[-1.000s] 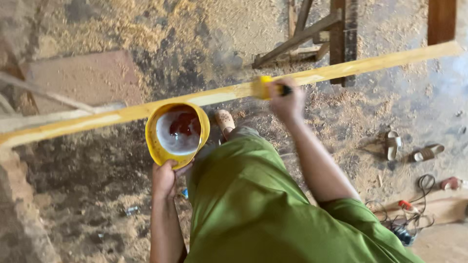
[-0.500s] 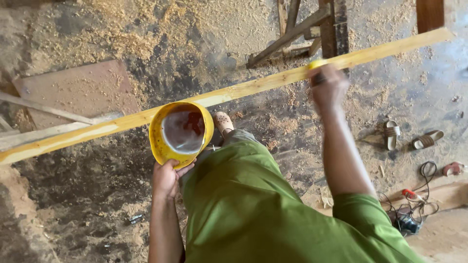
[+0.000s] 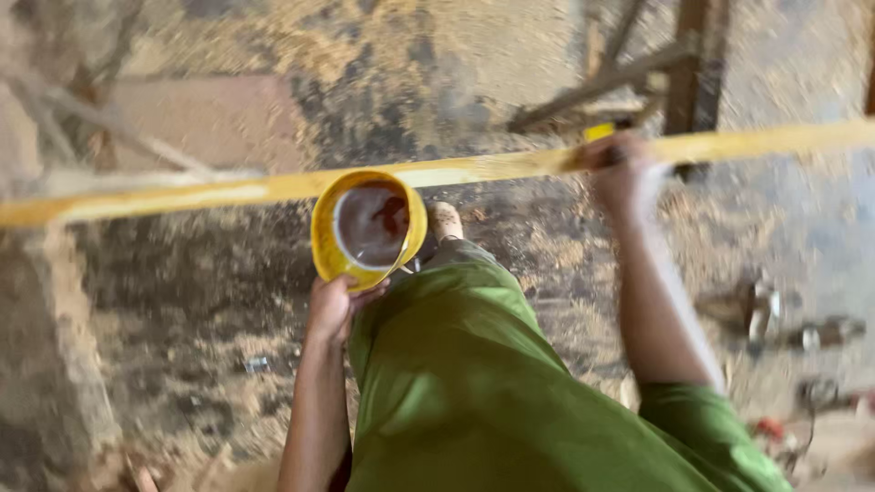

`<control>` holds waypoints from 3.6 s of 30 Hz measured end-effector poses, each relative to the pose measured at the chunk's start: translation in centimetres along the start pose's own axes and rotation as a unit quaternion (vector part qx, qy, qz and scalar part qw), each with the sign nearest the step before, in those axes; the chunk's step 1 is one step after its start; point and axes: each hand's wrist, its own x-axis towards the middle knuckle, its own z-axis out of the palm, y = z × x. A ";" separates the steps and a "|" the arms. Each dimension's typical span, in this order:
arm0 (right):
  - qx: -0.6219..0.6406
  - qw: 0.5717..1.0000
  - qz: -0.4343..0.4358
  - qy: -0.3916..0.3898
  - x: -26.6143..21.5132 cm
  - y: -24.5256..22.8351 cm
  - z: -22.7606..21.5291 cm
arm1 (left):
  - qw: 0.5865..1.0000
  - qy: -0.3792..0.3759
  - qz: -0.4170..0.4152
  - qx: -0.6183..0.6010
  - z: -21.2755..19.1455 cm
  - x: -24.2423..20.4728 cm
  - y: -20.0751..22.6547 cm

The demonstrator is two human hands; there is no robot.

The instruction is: The person applies a brown liquid finish to a wooden frame using a paintbrush. They repeatedly dip the brush into a yellow container and brush the liquid onto the frame's surface.

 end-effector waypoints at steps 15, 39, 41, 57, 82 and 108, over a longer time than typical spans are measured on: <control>0.104 0.968 0.203 -0.105 0.8 -12.2 3.7 | 0.993 0.070 0.040 -0.081 -8.9 0.2 -2.6; -0.066 0.985 0.066 0.142 -5.5 -15.4 4.7 | 1.000 0.021 0.011 0.017 -24.4 4.8 -1.5; -0.067 0.981 0.089 0.157 -5.2 -16.2 4.4 | 1.000 0.019 -0.004 0.007 -25.2 5.4 -1.6; 0.159 0.949 0.224 -0.155 -1.1 -30.6 15.9 | 0.997 0.026 0.039 -0.059 -27.0 3.3 -2.0; 0.036 0.989 0.043 -0.135 1.8 -44.6 23.4 | 0.993 0.064 0.048 -0.090 -34.8 3.6 2.6; -0.060 0.986 0.031 -0.155 -0.8 -46.7 18.4 | 1.000 0.007 0.011 -0.020 -54.2 7.0 12.9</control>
